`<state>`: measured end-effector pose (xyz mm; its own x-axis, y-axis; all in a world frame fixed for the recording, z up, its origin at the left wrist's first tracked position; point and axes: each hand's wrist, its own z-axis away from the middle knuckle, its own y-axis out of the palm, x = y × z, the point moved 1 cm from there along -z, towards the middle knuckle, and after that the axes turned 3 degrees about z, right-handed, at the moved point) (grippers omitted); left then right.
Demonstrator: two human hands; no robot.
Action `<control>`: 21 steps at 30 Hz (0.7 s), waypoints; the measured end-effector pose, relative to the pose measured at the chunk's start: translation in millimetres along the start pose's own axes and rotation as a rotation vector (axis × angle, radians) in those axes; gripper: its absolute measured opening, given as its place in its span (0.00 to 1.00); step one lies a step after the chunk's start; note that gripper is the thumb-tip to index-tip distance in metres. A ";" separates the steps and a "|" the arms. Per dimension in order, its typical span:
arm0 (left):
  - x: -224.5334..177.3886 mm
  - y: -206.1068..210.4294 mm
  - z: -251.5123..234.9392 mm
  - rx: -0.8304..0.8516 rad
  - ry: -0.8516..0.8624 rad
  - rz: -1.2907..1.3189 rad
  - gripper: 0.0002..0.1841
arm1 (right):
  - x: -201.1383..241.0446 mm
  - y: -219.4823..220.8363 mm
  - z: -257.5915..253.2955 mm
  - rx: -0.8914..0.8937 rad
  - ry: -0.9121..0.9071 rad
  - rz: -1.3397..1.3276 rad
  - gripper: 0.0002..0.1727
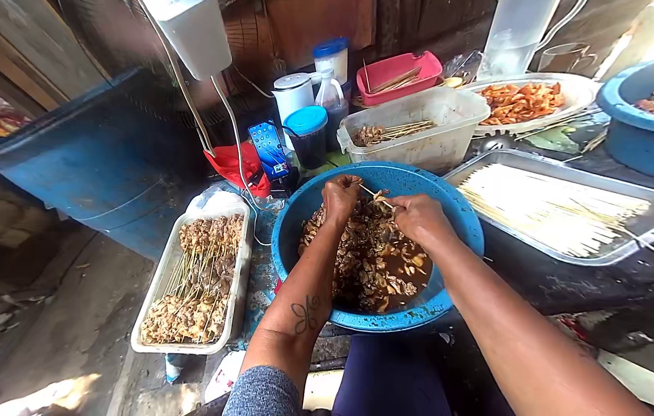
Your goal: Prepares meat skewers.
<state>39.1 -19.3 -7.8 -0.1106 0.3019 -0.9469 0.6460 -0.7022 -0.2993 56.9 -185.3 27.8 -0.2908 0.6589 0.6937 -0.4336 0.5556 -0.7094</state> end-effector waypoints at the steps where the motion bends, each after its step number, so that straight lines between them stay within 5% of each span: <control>1: -4.1 1.1 1.6 0.001 0.023 -0.036 0.07 | 1.0 0.3 -0.3 -0.006 -0.009 -0.007 0.21; 6: -20.0 16.8 10.6 0.059 0.101 -0.100 0.09 | 3.0 0.3 -4.7 -0.086 -0.026 -0.080 0.20; 12: -1.2 1.4 -2.5 0.043 -0.040 -0.096 0.11 | -6.0 -2.9 -3.8 -0.004 0.021 -0.065 0.17; 15: -5.8 -5.4 -0.1 0.047 -0.086 -0.306 0.14 | -6.0 -5.9 -3.8 -0.093 0.018 -0.071 0.17; 21: -2.0 35.3 22.2 0.601 0.078 -0.648 0.11 | -7.0 -5.3 -5.7 -0.206 -0.007 -0.135 0.17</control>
<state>45.4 -58.9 -19.1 -0.2509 0.7852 -0.5662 -0.0341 -0.5917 -0.8054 66.1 -190.0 26.0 -0.2482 0.5689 0.7841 -0.2858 0.7304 -0.6203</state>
